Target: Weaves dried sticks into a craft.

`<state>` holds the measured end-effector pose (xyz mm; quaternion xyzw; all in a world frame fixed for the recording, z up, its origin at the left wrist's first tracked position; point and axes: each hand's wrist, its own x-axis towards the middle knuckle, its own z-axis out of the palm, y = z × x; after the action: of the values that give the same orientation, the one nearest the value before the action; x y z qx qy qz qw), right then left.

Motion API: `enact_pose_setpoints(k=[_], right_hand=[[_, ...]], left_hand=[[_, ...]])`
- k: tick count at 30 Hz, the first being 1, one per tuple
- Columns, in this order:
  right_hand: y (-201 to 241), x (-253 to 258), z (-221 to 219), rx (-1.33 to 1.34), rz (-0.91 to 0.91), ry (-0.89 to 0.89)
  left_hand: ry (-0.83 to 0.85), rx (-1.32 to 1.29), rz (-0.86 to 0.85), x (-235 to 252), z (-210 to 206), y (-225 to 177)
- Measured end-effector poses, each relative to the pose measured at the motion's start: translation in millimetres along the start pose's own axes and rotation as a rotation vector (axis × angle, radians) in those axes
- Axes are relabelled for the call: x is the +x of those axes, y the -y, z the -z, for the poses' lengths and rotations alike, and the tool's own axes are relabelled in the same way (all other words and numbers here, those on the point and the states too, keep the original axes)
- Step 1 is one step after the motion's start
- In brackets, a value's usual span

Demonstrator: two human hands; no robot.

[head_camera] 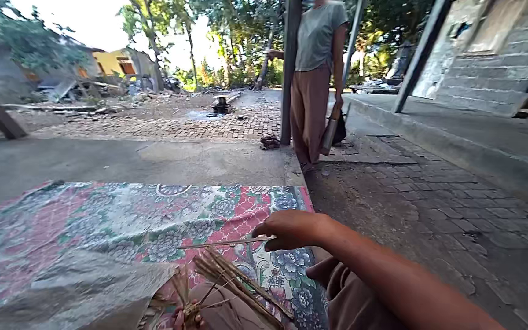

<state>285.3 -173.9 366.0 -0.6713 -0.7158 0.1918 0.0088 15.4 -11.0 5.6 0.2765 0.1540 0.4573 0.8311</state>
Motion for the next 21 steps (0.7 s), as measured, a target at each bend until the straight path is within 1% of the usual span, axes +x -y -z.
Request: enact_pose_setpoints(k=[2, 5, 7, 10, 13, 16, 21], right_hand=[[-2.6, 0.1, 4.0, -0.007, 0.006, 0.02], [-0.4, -4.9, 4.6, -0.005, -0.021, 0.026], [-6.9, -9.0, 5.4, -0.006, -0.024, 0.027], [-15.1, -5.7, 5.6, -0.008, 0.015, 0.033], [-8.6, -5.2, 3.8, -0.006, -0.026, 0.031], [-4.4, -3.2, 6.4, -0.01, -0.021, 0.046], [1.0, -5.3, 4.6, -0.009, -0.024, 0.041]], left_hand=[[-0.018, -0.028, -0.027, -1.9, -5.6, 1.9], [-0.005, -0.013, 0.001, -0.6, -7.9, 1.3], [-0.01, -0.009, 0.007, -0.5, -14.2, 8.0], [-0.048, -0.018, -0.024, -2.6, -17.8, 13.9], [-0.006, -0.018, -0.023, 3.8, -11.8, 14.0], [-0.026, 0.012, -0.024, -0.1, -12.2, 8.4], [-0.011, 0.0, -0.012, -4.5, -9.1, 1.7]])
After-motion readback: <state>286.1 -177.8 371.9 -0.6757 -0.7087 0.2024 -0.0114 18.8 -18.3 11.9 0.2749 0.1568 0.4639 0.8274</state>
